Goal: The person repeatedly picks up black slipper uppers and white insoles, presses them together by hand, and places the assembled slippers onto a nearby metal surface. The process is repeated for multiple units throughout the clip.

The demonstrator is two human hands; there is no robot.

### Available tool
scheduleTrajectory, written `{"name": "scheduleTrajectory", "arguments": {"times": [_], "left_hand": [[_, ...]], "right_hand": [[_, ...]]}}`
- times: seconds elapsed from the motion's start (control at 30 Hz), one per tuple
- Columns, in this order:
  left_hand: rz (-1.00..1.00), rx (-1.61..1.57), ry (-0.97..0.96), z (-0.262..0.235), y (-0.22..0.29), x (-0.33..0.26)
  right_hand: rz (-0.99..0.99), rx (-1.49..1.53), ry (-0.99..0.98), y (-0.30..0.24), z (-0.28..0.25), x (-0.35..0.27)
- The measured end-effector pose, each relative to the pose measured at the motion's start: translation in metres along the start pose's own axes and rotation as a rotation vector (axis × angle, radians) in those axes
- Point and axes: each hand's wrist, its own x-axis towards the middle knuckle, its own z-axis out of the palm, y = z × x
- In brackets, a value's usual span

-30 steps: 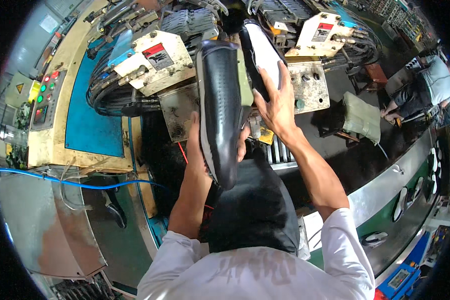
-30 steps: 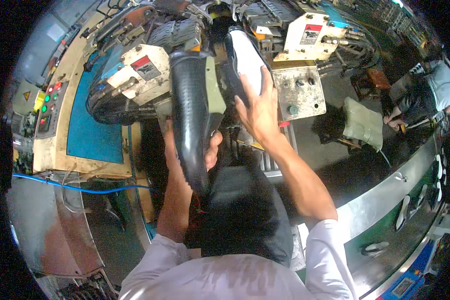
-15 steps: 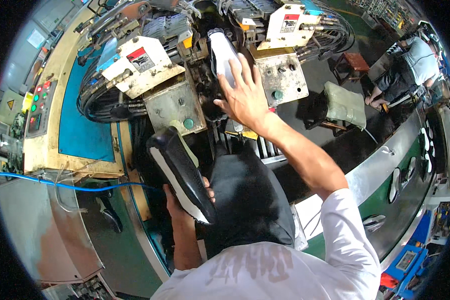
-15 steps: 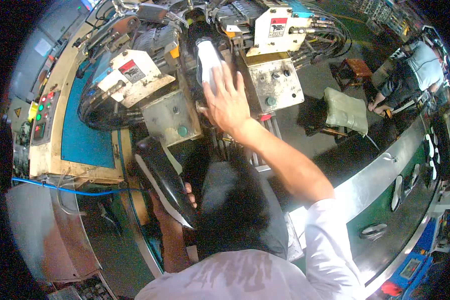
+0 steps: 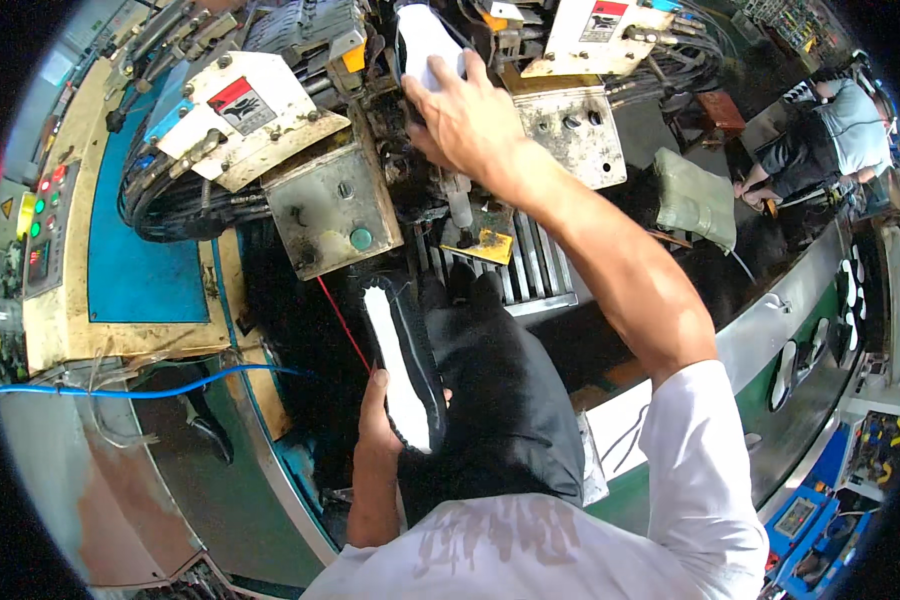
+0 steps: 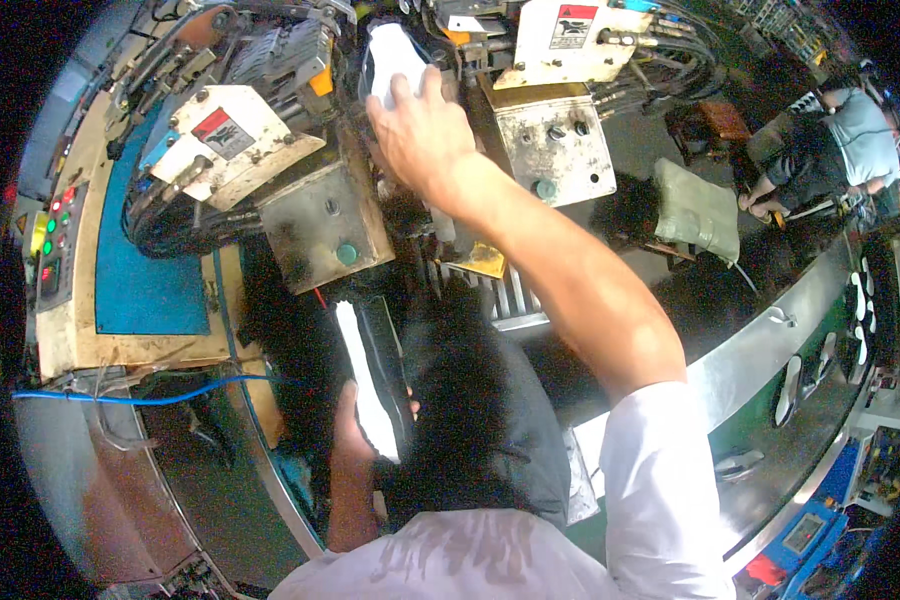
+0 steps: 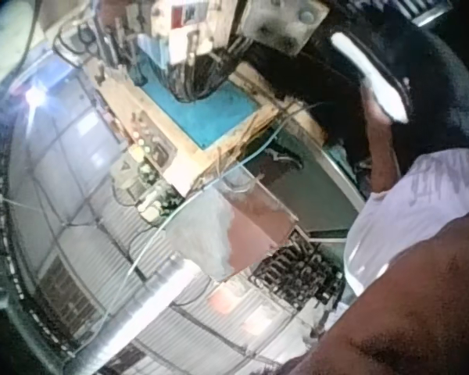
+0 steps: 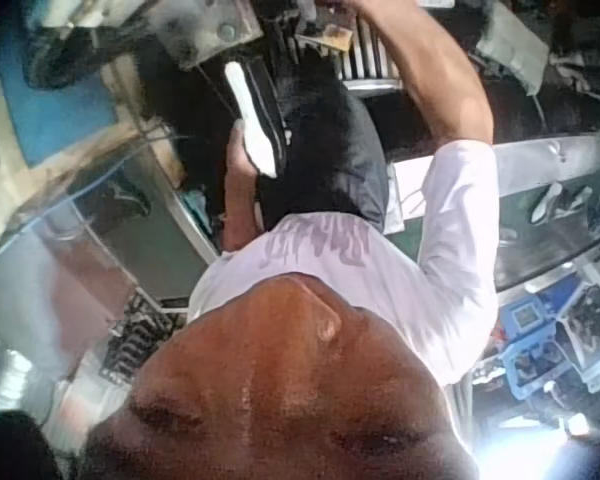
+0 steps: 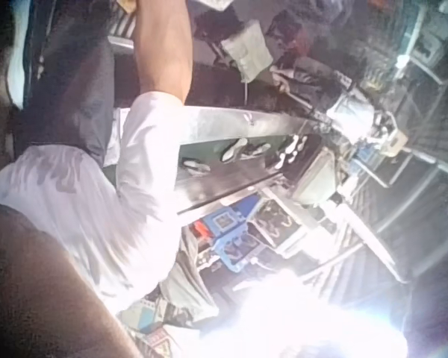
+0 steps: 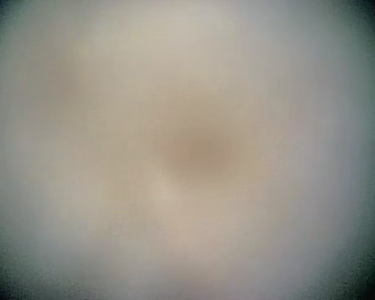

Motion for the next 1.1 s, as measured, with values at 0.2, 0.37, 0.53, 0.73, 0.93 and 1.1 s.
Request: {"name": "scheduleTrajectory", "arguments": {"times": [0.2,0.37,0.53,0.73,0.93,1.1], "left_hand": [[-0.007,0.069,0.061,0.010,0.010,0.042],[0.014,0.108,0.107,0.016,0.015,0.066],[-0.058,0.007,0.030,0.018,0.023,0.077],[0.070,0.267,0.047,0.036,0.035,0.081],[0.229,0.534,0.052,0.058,0.031,0.065],[0.224,0.524,-0.014,0.051,0.018,0.029]], "right_hand": [[-0.058,0.060,0.072,0.034,0.023,0.066],[-0.083,0.142,0.008,0.045,0.030,0.087],[-0.100,0.195,-0.014,0.042,0.038,0.093],[-0.085,0.182,-0.013,0.056,0.029,0.096],[-0.102,0.178,0.213,0.050,0.004,0.039],[0.348,1.311,-0.182,-0.070,0.039,-0.145]]}}
